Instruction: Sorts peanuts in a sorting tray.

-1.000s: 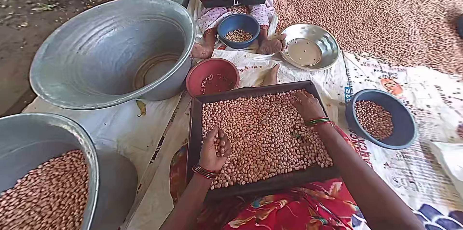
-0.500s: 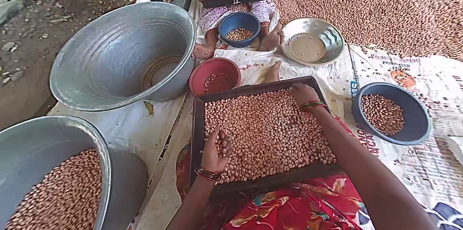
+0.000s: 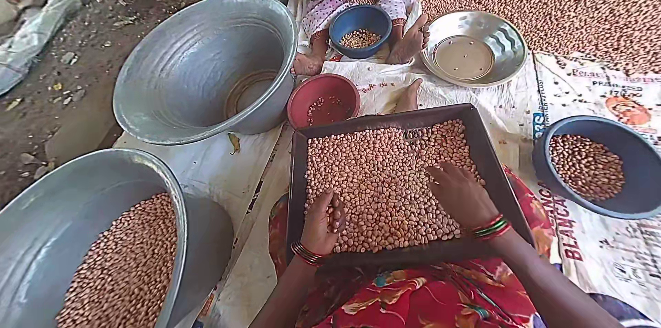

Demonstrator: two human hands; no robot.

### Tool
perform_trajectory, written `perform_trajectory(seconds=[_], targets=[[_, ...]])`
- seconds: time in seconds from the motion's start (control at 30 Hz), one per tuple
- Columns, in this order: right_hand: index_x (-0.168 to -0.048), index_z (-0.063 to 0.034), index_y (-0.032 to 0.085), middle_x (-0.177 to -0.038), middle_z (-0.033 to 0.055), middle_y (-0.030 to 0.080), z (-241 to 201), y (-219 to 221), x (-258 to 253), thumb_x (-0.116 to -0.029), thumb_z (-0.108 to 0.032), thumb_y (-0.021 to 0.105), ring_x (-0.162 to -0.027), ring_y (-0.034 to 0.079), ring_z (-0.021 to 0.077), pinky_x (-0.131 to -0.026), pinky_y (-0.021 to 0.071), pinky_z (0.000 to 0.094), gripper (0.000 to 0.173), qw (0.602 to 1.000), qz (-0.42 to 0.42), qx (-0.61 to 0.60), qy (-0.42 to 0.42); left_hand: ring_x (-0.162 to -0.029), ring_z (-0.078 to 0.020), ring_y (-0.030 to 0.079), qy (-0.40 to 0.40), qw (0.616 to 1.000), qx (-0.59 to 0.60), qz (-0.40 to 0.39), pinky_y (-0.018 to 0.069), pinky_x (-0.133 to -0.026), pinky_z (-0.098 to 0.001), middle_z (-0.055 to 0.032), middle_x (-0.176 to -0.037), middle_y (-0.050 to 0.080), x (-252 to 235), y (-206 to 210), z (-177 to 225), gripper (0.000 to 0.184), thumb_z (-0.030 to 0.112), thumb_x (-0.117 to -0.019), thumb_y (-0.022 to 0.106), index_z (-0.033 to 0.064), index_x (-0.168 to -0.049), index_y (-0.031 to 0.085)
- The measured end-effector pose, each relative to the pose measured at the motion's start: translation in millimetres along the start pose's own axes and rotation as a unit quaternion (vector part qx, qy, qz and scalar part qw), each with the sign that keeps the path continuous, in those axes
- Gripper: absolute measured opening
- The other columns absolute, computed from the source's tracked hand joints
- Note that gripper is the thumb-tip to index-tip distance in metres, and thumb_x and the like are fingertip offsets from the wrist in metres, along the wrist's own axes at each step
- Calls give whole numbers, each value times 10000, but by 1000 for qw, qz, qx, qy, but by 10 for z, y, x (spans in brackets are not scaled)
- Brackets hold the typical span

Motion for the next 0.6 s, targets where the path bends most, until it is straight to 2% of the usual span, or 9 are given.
perform_trajectory(seconds=[0.07, 0.13, 0.23, 0.27, 0.37, 0.43, 0.5, 0.57, 0.6], targets=[[-1470, -45, 537, -1461, 352, 479, 270, -57, 105, -1071, -198, 520, -1298, 508, 561, -960, 470, 662, 428, 988, -52, 50, 138, -349, 18, 429, -11, 1000, 14, 9, 364, -360, -123, 88, -484, 502, 22, -5, -45, 533, 224, -1126, 164, 169, -733, 521], [-1489, -52, 516, -1510, 361, 415, 290, 30, 207, -1074, -222, 512, -1283, 512, 575, -963, 474, 669, 449, 976, -134, 45, 168, -346, 12, 422, -21, 999, 23, 19, 359, -358, -128, 84, -478, 491, 21, 30, -77, 519, 225, -1129, 178, 165, -741, 517], [-1518, -97, 497, -1500, 354, 432, -162, 277, 378, -1075, -244, 517, -1251, 551, 556, -958, 496, 653, 468, 975, -215, -3, 53, -343, 10, 421, -23, 999, 24, 21, 364, -356, -130, 84, -481, 490, 12, 162, -140, 502, 224, -1130, 192, 161, -755, 521], [-1517, -101, 500, -1496, 343, 449, -316, 341, 420, -1070, -225, 516, -1252, 563, 534, -965, 504, 632, 464, 978, -205, -38, -9, -345, 13, 423, -9, 1000, 23, 13, 366, -359, -128, 88, -482, 492, 21, 234, -153, 503, 211, -1125, 188, 163, -748, 517], [-1393, 22, 596, -1378, 262, 609, -544, 476, 459, -1034, -127, 536, -1198, 659, 367, -998, 536, 478, 393, 952, -51, -277, -124, -381, 39, 448, 84, 996, -8, -34, 385, -390, -106, 109, -512, 524, 129, 453, -183, 505, 155, -1095, 201, 182, -717, 536], [-1356, 62, 579, -1262, 165, 663, -634, 508, 432, -1071, -89, 444, -1086, 680, 192, -943, 554, 334, 350, 850, -80, -519, -51, -448, 73, 491, 178, 977, -77, -91, 415, -448, -91, 147, -557, 569, 215, 562, -231, 463, 111, -1054, 283, 211, -711, 577], [-1176, -14, 575, -972, 43, 688, -736, 539, 442, -1106, -119, 326, -860, 707, 126, -781, 603, 322, 280, 685, -137, -710, 89, -565, 101, 522, 284, 925, -210, -139, 440, -559, -86, 156, -626, 571, 273, 635, -316, 321, 110, -1026, 430, 165, -758, 598], [-1014, -79, 591, -804, 12, 697, -740, 609, 471, -1108, -155, 300, -721, 697, 109, -666, 593, 297, 315, 578, -121, -789, 171, -697, 7, 596, 404, 825, -353, -177, 490, -675, -145, -6, -714, 630, 303, 685, -404, 267, 157, -983, 539, 7, -798, 660], [-961, -89, 623, -775, 1, 690, -673, 691, 469, -1096, -151, 332, -710, 683, 92, -668, 580, 281, 327, 550, -100, -809, 181, -791, -61, 651, 462, 767, -398, -200, 517, -753, -180, -63, -782, 687, 311, 716, -441, 275, 184, -984, 551, 9, -815, 678]])
Point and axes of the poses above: each hand's wrist, its own x-axis away from the middle knuckle, its own y-axis out of the palm, z = x × y, the point moved 2 cm from there along -x, towards the middle knuckle
